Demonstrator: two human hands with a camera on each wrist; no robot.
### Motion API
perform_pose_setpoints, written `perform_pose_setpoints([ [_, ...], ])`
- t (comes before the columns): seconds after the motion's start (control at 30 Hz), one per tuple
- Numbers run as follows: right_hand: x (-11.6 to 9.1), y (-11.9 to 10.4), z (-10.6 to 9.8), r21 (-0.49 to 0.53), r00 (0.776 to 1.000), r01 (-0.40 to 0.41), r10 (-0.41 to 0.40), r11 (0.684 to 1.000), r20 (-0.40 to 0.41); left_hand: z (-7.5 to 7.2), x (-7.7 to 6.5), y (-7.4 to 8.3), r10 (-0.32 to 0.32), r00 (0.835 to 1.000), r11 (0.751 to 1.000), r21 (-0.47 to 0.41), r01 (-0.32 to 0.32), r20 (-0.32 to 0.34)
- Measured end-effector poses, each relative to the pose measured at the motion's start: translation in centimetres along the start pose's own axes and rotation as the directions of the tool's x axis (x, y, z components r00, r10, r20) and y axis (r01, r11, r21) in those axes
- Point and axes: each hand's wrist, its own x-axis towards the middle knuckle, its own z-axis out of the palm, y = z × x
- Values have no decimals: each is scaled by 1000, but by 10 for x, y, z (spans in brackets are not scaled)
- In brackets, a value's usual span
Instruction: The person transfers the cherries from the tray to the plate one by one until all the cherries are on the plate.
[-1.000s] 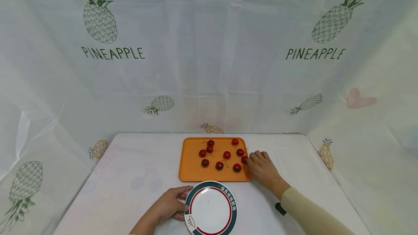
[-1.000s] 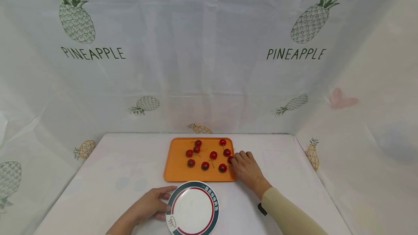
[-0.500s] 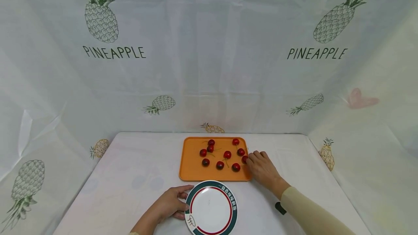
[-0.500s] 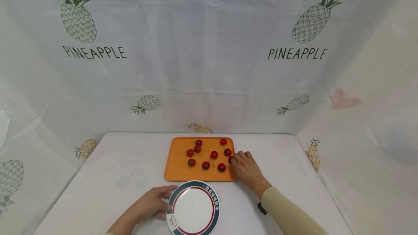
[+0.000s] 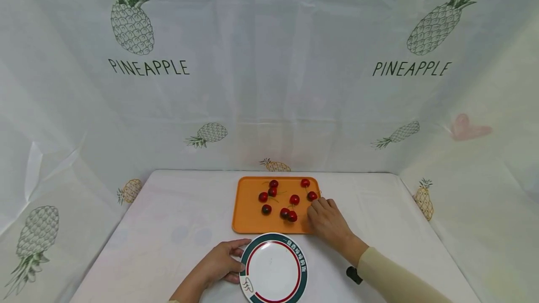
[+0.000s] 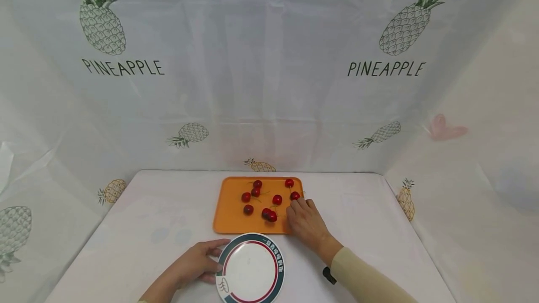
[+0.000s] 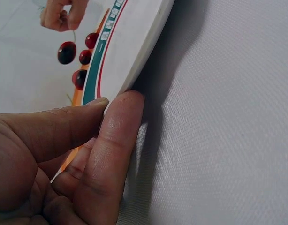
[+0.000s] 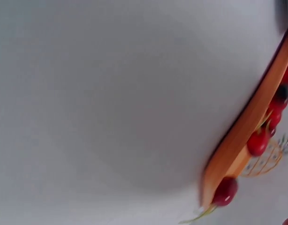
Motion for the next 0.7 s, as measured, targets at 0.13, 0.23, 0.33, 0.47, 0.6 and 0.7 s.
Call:
perform_pose_setpoints([
  [0.13, 2, -16, -7, 26, 1000, 11, -10, 1000, -27, -1, 1, 0, 6, 1000, 1000, -2, -6, 1],
  [0.23, 3, -28, -12, 59, 999, 23, -21, 998, -39, -1, 2, -1, 1, 1000, 1000, 3, -1, 2],
  [0.33, 3, -40, -16, 93, 999, 40, -38, 995, -20, 0, 2, 0, -9, 1000, 1000, 17, 9, -1],
  [0.47, 3, -54, -21, 106, 997, 79, -80, 991, 3, 1, 2, 1, -17, 1000, 1000, 20, 17, -7],
  [0.6, 3, -68, -23, 110, 993, 120, -118, 987, -20, 2, 2, 1, -23, 1000, 999, 27, 23, -14],
  [0.7, 3, -77, -24, 129, 990, 141, -140, 981, -17, 2, 2, 1, -26, 1000, 999, 34, 27, -15],
])
